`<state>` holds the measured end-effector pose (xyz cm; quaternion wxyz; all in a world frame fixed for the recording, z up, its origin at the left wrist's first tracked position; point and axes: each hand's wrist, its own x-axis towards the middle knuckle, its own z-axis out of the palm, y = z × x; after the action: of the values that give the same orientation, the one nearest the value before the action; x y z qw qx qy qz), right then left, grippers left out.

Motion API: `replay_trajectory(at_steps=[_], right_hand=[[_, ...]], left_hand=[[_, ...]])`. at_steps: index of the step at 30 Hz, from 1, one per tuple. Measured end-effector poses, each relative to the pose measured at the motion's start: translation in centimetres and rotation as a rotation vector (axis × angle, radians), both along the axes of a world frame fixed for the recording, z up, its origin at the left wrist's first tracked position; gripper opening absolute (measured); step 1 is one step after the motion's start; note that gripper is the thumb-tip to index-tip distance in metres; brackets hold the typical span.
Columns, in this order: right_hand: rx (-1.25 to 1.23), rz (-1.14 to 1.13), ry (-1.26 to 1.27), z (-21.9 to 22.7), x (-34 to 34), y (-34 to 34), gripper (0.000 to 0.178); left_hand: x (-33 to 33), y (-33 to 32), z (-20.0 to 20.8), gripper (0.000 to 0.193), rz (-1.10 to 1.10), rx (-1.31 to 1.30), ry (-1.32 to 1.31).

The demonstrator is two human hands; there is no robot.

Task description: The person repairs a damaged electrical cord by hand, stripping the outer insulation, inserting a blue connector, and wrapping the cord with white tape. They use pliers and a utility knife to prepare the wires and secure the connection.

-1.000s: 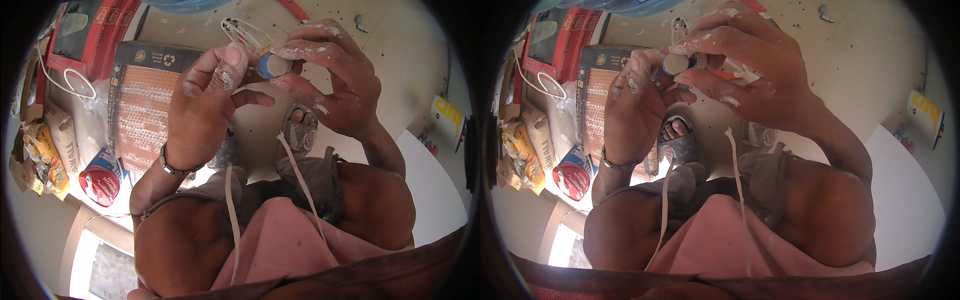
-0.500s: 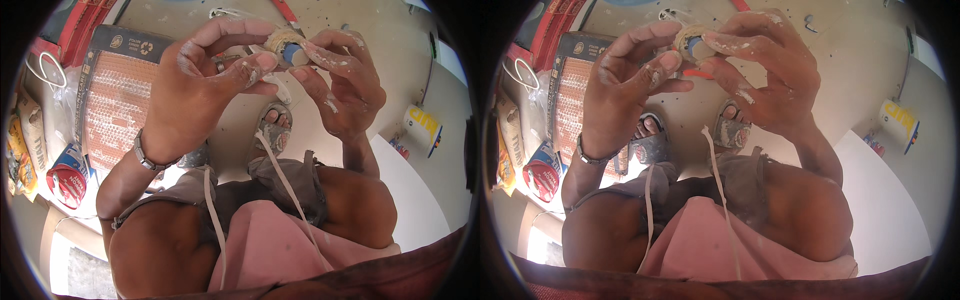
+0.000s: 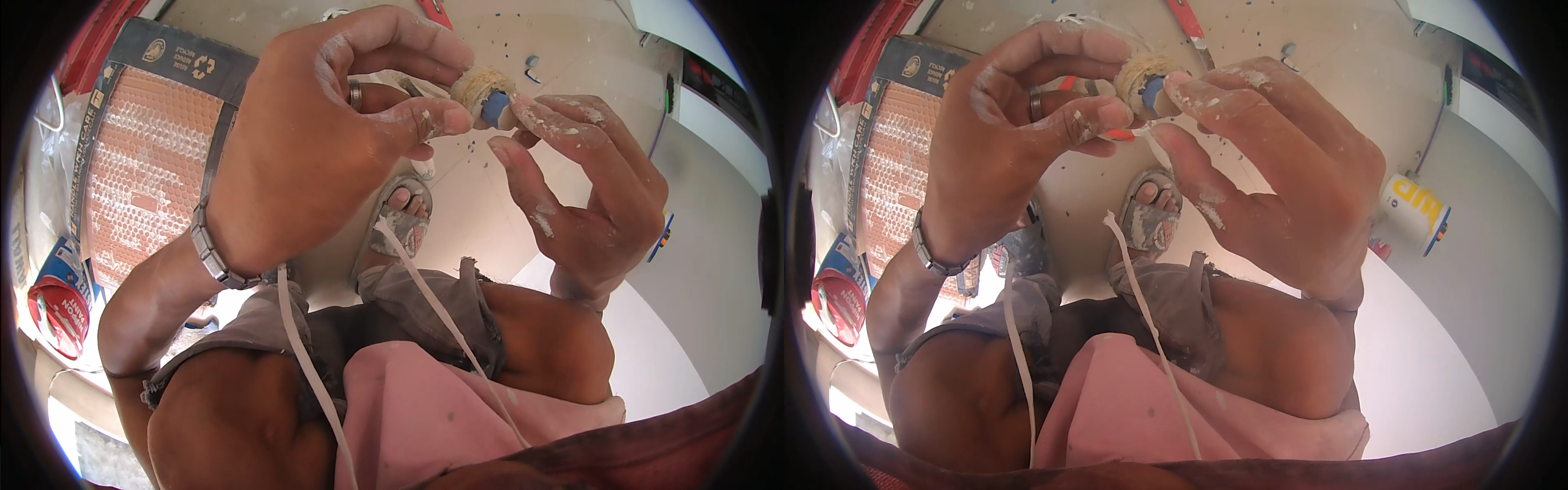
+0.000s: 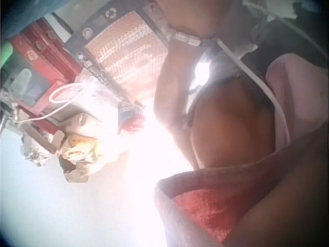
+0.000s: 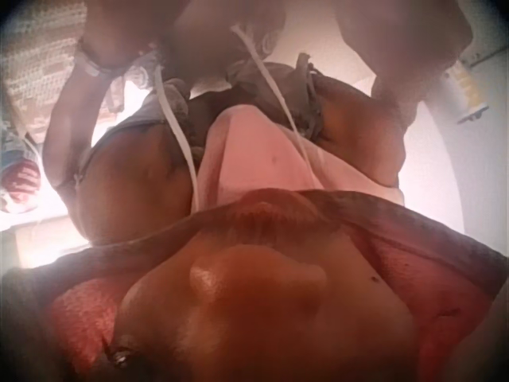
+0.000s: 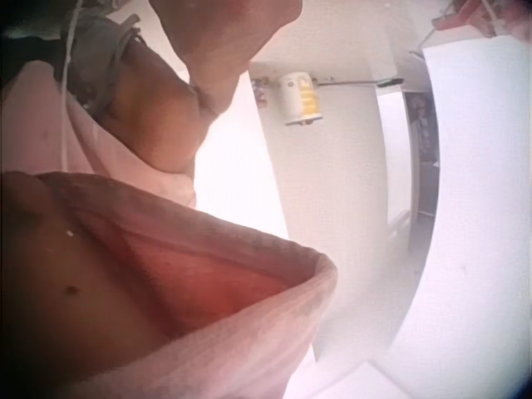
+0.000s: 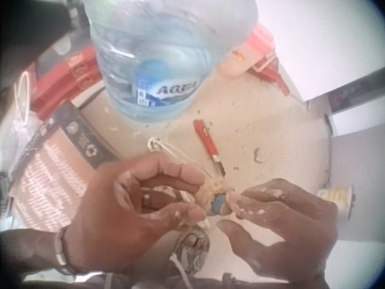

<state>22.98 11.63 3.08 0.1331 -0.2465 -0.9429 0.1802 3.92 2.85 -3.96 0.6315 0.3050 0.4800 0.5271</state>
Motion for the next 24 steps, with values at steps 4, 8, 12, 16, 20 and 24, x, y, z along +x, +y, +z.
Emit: replay_trajectory(at_steps=[4,8,12,16,20,24], right_hand=[[0.093,0.081,-0.074,1.4,-1.3,1.5,0.028],[0.201,0.251,-0.026,0.8,-2.0,3.2,0.025],[0.197,0.218,-0.09,0.1,-1.8,4.1,0.026],[0.183,0.201,-0.014,-1.0,-1.7,5.3,0.029],[0.138,0.127,-0.024,-0.9,-1.6,4.5,0.03],[0.152,0.162,-0.075,-0.8,-1.6,5.2,0.029]], left_hand=[[-1.0,1.3,1.6,0.035,-0.057,-0.11,-0.085],[-3.3,2.3,2.2,0.029,-0.116,-0.027,-0.108],[-1.9,2.2,0.9,0.031,0.018,0.271,0.299],[-0.6,2.6,0.7,0.035,0.097,0.301,0.434],[-1.6,3.5,-3.4,0.041,0.088,0.469,0.459],[-1.5,3.8,-3.7,0.042,0.135,0.617,0.779]])
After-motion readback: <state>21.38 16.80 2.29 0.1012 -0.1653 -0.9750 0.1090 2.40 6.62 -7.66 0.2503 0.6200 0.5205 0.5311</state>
